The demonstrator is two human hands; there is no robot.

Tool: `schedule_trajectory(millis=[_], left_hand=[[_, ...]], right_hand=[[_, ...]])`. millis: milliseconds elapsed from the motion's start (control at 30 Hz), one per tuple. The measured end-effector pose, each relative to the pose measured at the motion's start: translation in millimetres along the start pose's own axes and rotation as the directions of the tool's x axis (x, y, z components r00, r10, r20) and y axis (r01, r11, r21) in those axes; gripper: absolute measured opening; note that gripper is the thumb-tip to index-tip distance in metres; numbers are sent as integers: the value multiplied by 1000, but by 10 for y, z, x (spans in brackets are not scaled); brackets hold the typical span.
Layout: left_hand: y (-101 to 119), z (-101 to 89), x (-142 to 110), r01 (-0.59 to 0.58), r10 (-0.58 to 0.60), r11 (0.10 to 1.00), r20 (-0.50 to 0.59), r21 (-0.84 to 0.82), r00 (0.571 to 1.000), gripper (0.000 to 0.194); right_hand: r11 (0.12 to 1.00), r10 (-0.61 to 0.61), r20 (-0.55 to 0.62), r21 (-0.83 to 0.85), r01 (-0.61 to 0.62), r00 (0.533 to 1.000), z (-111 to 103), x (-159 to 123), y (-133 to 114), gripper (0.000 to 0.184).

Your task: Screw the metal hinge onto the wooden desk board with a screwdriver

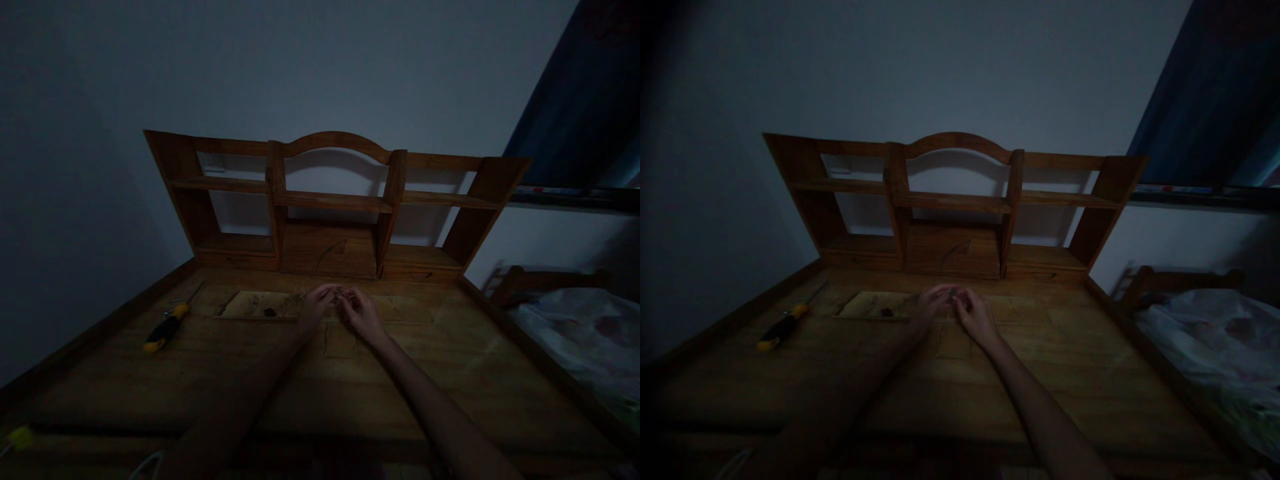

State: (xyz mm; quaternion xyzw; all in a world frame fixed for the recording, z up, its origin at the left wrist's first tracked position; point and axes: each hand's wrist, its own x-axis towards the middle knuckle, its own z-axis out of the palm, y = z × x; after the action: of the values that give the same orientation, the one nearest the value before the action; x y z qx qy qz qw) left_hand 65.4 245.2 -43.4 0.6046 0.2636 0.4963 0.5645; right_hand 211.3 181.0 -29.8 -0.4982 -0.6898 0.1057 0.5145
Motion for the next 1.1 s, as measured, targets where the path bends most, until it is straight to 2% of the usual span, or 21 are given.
schedule_trajectory(millis=[100,233,333,500,700,900,1100], left_hand=[[-61,-2,21,-10,10,1000,5,-28,1000,36],[-110,-10,57,-46,45,999,-49,-20,998,37],[-91,-10,60,-41,38,999,-79,-36,996,36],[-34,15,40,-24,24,1000,-64,9,998,35],[33,43,10,-19,19,1000,-8,0,1000,33],[76,78,-3,-40,42,998,-47,51,998,29],[27,85,14,-26,24,999,-88,-27,996,36]], right_hand=[[1000,18,-40,-9,-18,999,-11,2,3,15],[998,44,-90,-29,-47,995,-23,4,19,16],[996,73,-119,-40,-78,990,-29,8,44,19],[991,102,-156,-69,-114,983,-46,9,63,22],[992,66,-143,-98,-81,988,-62,-3,-2,19],[994,18,-94,-108,-29,995,-72,-11,-33,13],[992,20,-109,-119,-33,994,-63,-5,-19,15]])
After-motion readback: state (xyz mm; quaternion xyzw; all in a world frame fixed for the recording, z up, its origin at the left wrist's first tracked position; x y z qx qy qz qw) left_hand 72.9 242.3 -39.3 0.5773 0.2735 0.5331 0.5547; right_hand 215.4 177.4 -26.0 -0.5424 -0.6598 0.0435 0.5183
